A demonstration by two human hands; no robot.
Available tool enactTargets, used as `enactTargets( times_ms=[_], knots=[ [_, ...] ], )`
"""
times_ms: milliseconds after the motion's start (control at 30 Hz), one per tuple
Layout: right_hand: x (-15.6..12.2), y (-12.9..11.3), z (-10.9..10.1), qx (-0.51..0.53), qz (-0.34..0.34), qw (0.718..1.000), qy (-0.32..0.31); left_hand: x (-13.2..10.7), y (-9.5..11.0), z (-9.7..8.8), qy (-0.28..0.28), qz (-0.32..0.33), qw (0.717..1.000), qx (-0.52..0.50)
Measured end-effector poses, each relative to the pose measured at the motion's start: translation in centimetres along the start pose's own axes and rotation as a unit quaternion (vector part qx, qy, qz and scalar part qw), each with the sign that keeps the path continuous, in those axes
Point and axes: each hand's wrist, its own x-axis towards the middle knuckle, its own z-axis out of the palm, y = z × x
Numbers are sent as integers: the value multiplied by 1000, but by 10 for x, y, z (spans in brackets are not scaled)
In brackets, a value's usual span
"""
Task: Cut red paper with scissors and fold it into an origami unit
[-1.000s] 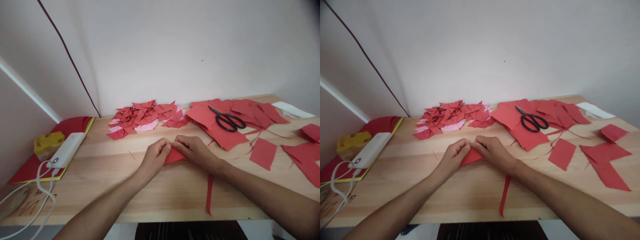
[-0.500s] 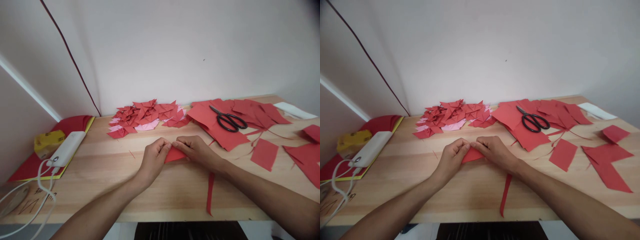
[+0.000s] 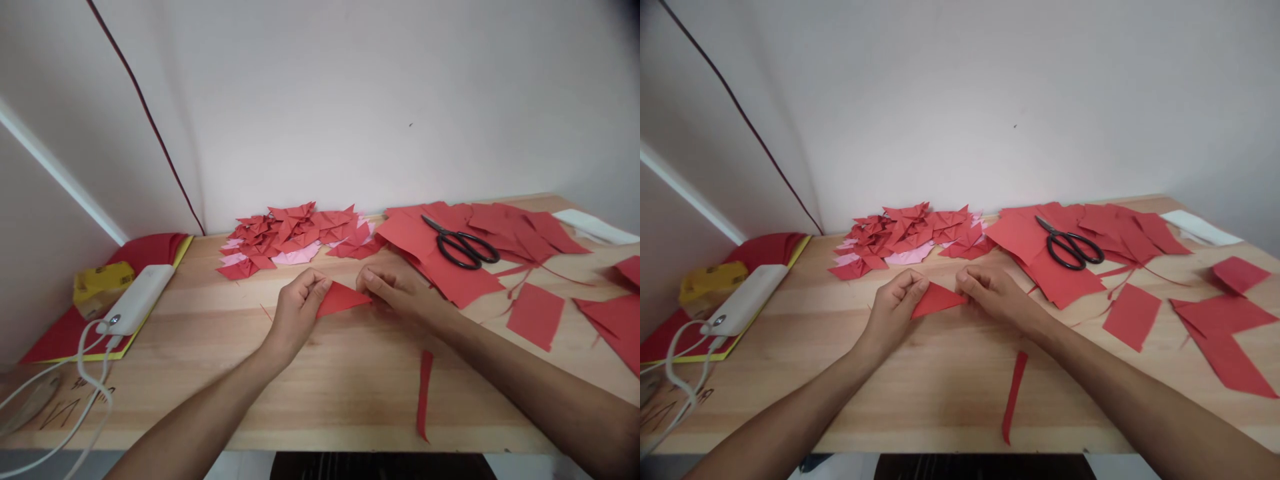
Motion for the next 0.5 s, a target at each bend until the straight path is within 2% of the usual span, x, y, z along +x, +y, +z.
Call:
enactTargets(
  times_ms=[133,233,367,500],
  knots=[
    [-2,-3,9,-20,-20,999,-16,-4,2,6,-41,-14,999,17],
    [-3,-3,13,-44,-1,999,-28,-5,2,9,-57,-22,998,27],
    [-3,-1,16,-111,-15,993,35,-6,0,11,-89,-42,995,22],
    [-3,-1,14,-159,-52,982,84,-6,-1,12,-130,-97,986,-43]
  ],
)
